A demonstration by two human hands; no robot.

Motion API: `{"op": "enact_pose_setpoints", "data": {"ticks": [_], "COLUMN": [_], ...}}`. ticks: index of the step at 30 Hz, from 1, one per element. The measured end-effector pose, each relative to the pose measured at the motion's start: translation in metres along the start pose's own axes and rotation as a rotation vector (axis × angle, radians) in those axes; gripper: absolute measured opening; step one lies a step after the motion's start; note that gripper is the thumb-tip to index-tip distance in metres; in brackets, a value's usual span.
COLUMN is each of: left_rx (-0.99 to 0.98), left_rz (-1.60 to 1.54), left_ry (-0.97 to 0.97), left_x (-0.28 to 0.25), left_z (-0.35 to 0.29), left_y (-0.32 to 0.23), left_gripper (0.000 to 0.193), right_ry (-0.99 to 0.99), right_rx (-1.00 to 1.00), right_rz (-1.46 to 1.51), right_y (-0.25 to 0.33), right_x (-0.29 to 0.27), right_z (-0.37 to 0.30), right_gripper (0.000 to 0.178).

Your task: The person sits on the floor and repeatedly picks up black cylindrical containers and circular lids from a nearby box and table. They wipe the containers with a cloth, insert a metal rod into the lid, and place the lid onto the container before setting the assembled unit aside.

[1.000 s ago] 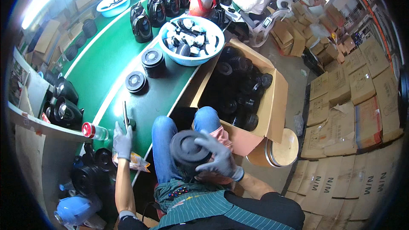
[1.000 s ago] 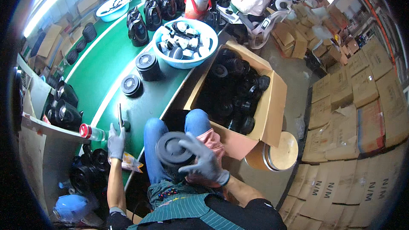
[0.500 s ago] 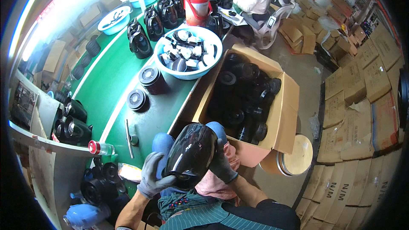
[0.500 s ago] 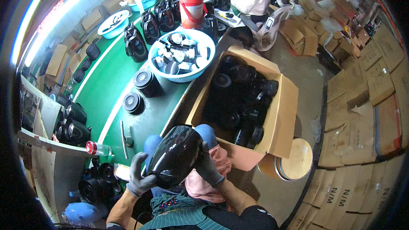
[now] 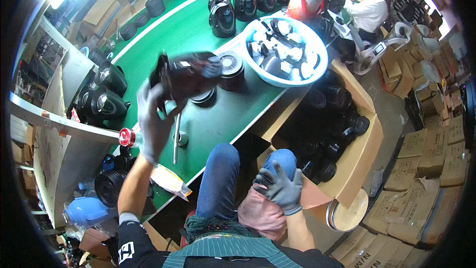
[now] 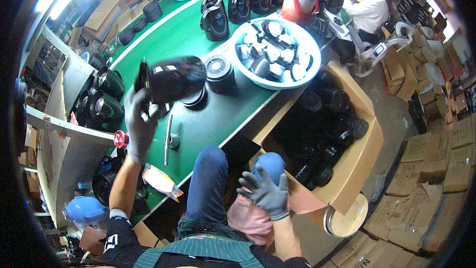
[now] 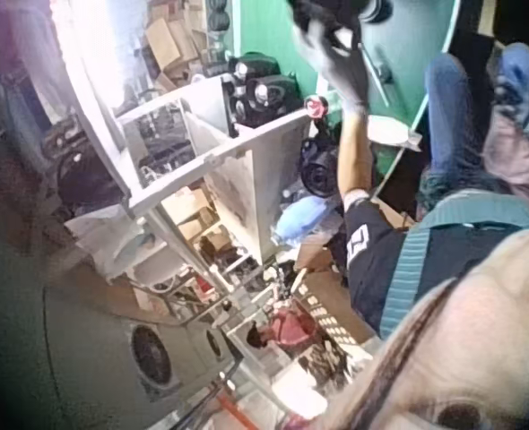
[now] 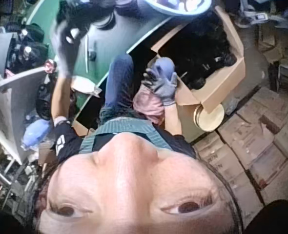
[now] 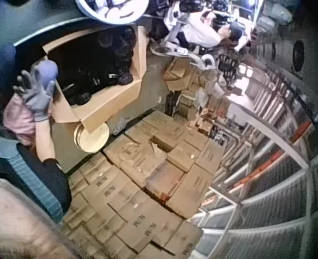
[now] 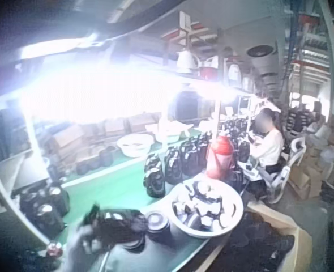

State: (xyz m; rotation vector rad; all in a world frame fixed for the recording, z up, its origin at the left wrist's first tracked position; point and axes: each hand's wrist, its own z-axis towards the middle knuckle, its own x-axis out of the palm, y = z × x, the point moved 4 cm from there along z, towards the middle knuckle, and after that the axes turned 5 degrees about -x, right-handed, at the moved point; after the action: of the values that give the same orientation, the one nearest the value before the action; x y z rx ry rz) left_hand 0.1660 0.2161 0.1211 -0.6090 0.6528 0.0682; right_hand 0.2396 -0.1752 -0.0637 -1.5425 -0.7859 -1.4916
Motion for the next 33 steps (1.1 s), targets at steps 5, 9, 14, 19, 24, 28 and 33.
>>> {"op": "enact_pose_setpoints", "data": {"ticks": [5, 9, 14, 19, 24, 28, 33], "left_rx": [-0.104, -0.086, -0.140, -0.143, -0.331, -0.434, -0.331], "left_rz": [0.349, 0.300, 0.150, 0.339, 0.843, 1.433, 1.249], "left_ry": [0.013, 0.030, 0.416, 0.421, 0.354, -0.005, 0.093], "left_x": [0.078, 0.144, 0.209, 0.171, 0.065, -0.024, -0.049], "left_z": [0.107, 0.168, 0.207, 0.143, 0.109, 0.126, 0.111], "left_y": [0.152, 0.190, 0.221, 0.230, 0.322, 0.378, 0.406], "left_gripper": [0.056, 0.059, 0.087, 0.083, 0.058, 0.030, 0.024], "right_ry": [-0.071, -0.175, -0.168, -0.139, -0.158, -0.144, -0.168], "right_rx": [0.025, 0.032, 0.091, 0.098, 0.119, 0.131, 0.145], "right_rz": [-0.111, -0.108, -0.137, -0.254, -0.288, -0.272, -0.373], "right_y": [-0.010, -0.021, -0.038, -0.043, -0.034, -0.039, -0.044], "right_x": [-0.001, -0.002, -0.005, -0.004, -0.014, -0.012, -0.006], "right_z": [0.006, 0.010, 0.021, 0.028, 0.020, 0.025, 0.035], "right_gripper": [0.092, 0.093, 0.092, 0.089, 0.088, 0.087, 0.085]}}
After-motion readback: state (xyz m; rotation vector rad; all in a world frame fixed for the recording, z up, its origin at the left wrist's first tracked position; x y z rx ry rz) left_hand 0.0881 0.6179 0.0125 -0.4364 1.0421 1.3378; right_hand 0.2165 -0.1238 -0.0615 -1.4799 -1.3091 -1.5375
